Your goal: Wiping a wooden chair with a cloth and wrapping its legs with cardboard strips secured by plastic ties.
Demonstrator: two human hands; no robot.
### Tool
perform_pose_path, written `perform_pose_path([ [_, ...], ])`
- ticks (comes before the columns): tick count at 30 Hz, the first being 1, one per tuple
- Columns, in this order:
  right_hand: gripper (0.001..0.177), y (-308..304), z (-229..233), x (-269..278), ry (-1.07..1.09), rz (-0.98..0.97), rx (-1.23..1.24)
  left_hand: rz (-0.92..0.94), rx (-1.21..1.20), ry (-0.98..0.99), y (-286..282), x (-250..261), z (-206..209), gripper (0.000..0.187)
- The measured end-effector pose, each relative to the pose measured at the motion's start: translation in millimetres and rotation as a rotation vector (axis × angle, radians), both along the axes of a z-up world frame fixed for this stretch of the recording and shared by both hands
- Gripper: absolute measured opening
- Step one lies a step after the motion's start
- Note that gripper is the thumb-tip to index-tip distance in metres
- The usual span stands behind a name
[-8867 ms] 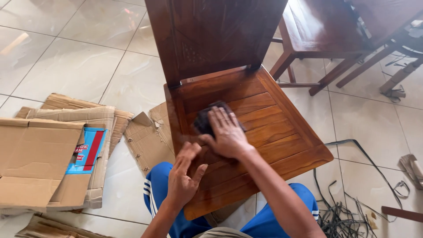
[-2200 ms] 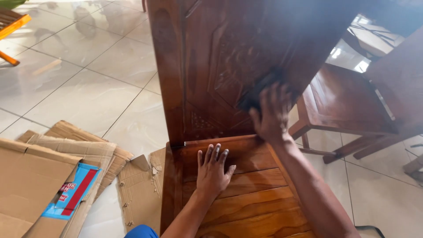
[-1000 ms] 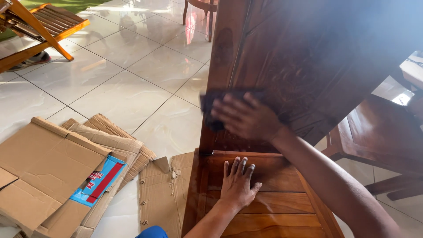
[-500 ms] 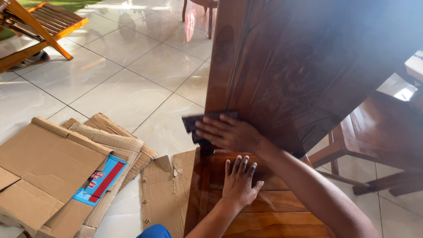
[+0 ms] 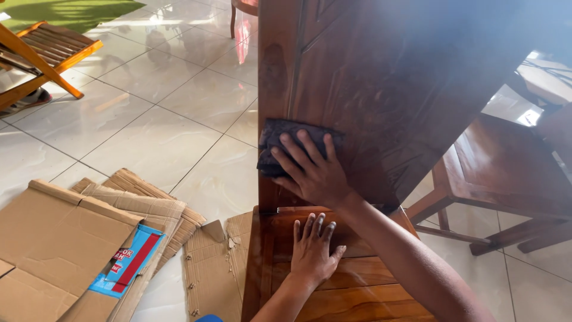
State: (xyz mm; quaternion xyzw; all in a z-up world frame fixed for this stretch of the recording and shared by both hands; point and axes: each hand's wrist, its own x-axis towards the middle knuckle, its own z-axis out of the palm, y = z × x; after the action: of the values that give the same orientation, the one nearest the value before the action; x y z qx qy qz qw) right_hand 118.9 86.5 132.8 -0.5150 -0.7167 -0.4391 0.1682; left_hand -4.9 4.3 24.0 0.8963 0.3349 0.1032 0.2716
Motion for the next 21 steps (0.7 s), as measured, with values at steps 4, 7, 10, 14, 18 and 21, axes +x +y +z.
perform_pose_path([
  [4,0.065,22,34,2,0.086,0.077,0.016,0.005,-0.017,0.024,-1,2,-1,0.061],
  [7,0.072,46,81,7,0.121,-0.029,0.032,0.008,0.004,0.010,0,1,-4,0.061],
  [10,0.078,53,134,10,0.134,-0.235,-0.009,0.004,-0.008,0.025,-1,1,-2,0.062],
  [14,0.074,37,142,15,0.261,-0.313,0.127,-0.001,-0.043,0.083,0,1,6,0.064],
  [18,0.078,31,70,25,0.288,-0.247,0.163,0.011,-0.038,0.038,0,1,1,0.062],
  [21,0.074,24,65,15,0.104,-0.081,0.055,0.013,-0.007,0.005,-1,1,-3,0.062],
])
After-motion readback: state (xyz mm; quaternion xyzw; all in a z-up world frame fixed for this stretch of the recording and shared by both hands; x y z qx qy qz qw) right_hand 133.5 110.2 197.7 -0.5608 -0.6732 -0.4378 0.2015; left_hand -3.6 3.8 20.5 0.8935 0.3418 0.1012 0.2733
